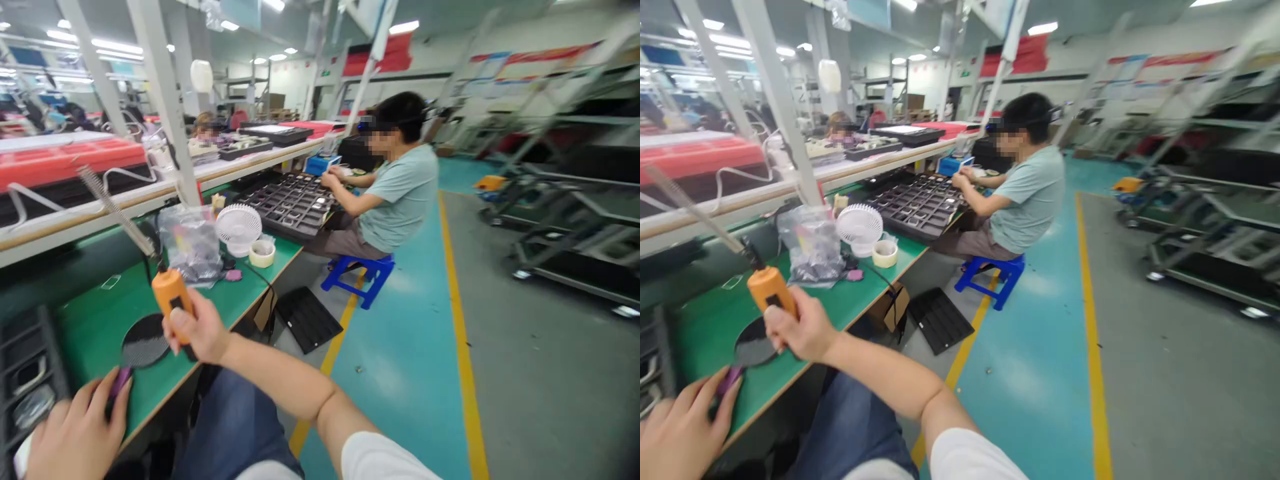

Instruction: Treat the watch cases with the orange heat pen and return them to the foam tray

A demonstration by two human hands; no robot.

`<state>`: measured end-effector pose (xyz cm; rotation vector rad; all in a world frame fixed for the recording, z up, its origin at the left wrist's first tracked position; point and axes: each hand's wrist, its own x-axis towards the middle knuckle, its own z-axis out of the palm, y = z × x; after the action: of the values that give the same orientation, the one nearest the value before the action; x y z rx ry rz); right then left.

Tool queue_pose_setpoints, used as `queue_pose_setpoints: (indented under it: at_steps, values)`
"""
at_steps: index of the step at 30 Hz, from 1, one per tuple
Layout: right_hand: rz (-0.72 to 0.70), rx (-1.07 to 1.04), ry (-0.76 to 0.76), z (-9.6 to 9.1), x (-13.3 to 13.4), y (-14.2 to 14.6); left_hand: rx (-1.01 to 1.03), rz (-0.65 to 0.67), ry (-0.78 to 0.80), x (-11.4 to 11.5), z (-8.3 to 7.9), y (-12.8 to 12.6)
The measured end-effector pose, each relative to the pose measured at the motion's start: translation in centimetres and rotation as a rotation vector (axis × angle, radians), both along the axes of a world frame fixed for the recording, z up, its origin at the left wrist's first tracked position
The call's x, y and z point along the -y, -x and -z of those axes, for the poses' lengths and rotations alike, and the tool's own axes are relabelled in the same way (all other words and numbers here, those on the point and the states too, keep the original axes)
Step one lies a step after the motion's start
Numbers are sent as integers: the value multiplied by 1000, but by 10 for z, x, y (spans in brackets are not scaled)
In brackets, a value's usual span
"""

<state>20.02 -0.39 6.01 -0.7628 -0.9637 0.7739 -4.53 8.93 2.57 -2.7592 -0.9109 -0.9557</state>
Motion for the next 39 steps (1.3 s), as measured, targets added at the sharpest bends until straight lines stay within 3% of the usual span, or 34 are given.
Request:
queue_pose_setpoints:
  at_steps: [2, 4, 9, 16, 24, 31, 39]
  values:
    - [-7, -13, 28, -12, 14, 1, -38, -83, 50, 17, -18, -9]
    - [-18, -41, 57, -21, 18, -4, -145, -157, 107, 17, -23, -13]
    - [18, -36, 91, -25, 5, -17, -275, -278, 206, -13, 6, 4]
    - [106, 77, 116, -41, 20, -11, -219, -248, 255, -12, 6, 5]
    - [-7, -23, -31, -22, -2, -19, -273, -265, 159, -2, 9, 4]
    - [26, -68, -10, -22, -8, -11, -277, -267, 69, -3, 21, 2]
    - [95, -77, 22, -25, -7, -11, -171, -212, 5, 20, 8, -8]
